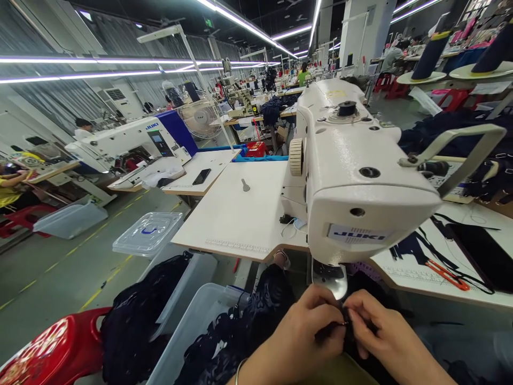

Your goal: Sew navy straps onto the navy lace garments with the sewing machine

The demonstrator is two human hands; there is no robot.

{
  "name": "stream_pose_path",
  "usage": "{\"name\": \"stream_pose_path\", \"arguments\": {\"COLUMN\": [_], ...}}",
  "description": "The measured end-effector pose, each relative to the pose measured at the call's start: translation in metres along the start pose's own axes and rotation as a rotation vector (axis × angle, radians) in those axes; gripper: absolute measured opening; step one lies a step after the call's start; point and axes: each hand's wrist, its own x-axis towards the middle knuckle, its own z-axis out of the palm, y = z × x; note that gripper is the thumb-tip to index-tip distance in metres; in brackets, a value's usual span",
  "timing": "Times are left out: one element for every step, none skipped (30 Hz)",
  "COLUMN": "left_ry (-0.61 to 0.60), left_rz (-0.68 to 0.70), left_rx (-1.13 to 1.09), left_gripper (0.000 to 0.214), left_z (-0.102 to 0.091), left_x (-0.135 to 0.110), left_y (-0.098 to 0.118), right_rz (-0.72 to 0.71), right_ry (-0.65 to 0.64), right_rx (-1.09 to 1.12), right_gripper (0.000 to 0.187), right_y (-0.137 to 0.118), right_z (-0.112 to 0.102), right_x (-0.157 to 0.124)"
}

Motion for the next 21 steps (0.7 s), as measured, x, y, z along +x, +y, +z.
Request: {"name": "stream_pose_path", "arguments": {"left_ry": [-0.02, -0.041, -0.049, -0.038, -0.014, 0.018, 0.046, 0.062, 0.064, 0.058, 0.056, 0.061, 0.066, 0.074, 0.084, 0.098, 0.115, 0.129, 0.145, 0.159, 0.168], "left_rz": [0.029, 0.05, 0.057, 0.05, 0.025, -0.022, -0.083, -0.151, -0.218, -0.282, -0.34, -0.39, -0.429, -0.46, -0.483, -0.496, -0.5, -0.5, -0.495, -0.486, -0.475], "left_rx": [-0.029, -0.056, -0.076, -0.09, -0.103, -0.12, -0.151, -0.2, -0.269, -0.351, -0.435, -0.511, -0.572, -0.617, -0.648, -0.671, -0.687, -0.698, -0.704, -0.703, -0.696], "left_gripper": [0.019, 0.019, 0.02, 0.019, 0.018, 0.016, 0.015, 0.015, 0.015, 0.017, 0.017, 0.018, 0.018, 0.018, 0.019, 0.021, 0.023, 0.024, 0.025, 0.026, 0.026], "left_z": [-0.002, -0.003, -0.004, -0.005, -0.005, -0.005, -0.005, -0.005, -0.004, -0.004, -0.003, -0.002, -0.002, -0.001, -0.001, -0.001, 0.0, 0.0, 0.0, 0.001, 0.002], "left_x": [0.0, 0.0, 0.0, 0.0, 0.0, 0.0, 0.0, 0.0, 0.001, 0.002, 0.003, 0.003, 0.004, 0.004, 0.005, 0.005, 0.005, 0.004, 0.004, 0.004, 0.003], "left_y": [0.0, 0.0, 0.001, 0.001, 0.001, 0.001, 0.001, 0.001, 0.002, 0.002, 0.002, 0.002, 0.002, 0.002, 0.002, 0.002, 0.002, 0.002, 0.002, 0.003, 0.003], "right_rz": [0.029, 0.047, 0.054, 0.05, 0.04, 0.024, 0.005, -0.02, -0.06, -0.113, -0.177, -0.251, -0.331, -0.416, -0.501, -0.578, -0.638, -0.679, -0.703, -0.721, -0.728], "right_ry": [-0.073, -0.129, -0.159, -0.158, -0.126, -0.073, -0.009, 0.05, 0.089, 0.111, 0.123, 0.139, 0.153, 0.175, 0.207, 0.268, 0.36, 0.473, 0.577, 0.639, 0.645], "right_rx": [0.067, 0.119, 0.154, 0.172, 0.164, 0.131, 0.077, 0.007, -0.067, -0.135, -0.187, -0.223, -0.253, -0.284, -0.323, -0.371, -0.426, -0.478, -0.509, -0.504, -0.466], "right_gripper": [0.019, 0.021, 0.024, 0.027, 0.028, 0.029, 0.029, 0.028, 0.028, 0.026, 0.022, 0.016, 0.011, 0.007, 0.006, 0.005, 0.004, 0.004, 0.005, 0.006, 0.008], "right_y": [-0.001, -0.002, -0.003, -0.004, -0.004, -0.003, -0.002, -0.002, -0.002, -0.002, -0.004, -0.006, -0.008, -0.011, -0.012, -0.012, -0.011, -0.008, -0.004, 0.0, 0.005], "right_z": [-0.002, -0.005, -0.008, -0.012, -0.016, -0.02, -0.024, -0.027, -0.03, -0.032, -0.033, -0.033, -0.032, -0.032, -0.031, -0.029, -0.029, -0.028, -0.026, -0.025, -0.023], "right_x": [0.001, 0.002, 0.002, 0.002, 0.001, 0.0, -0.002, -0.003, -0.003, -0.003, -0.003, -0.001, 0.001, 0.003, 0.005, 0.007, 0.007, 0.007, 0.005, 0.002, -0.002]}}
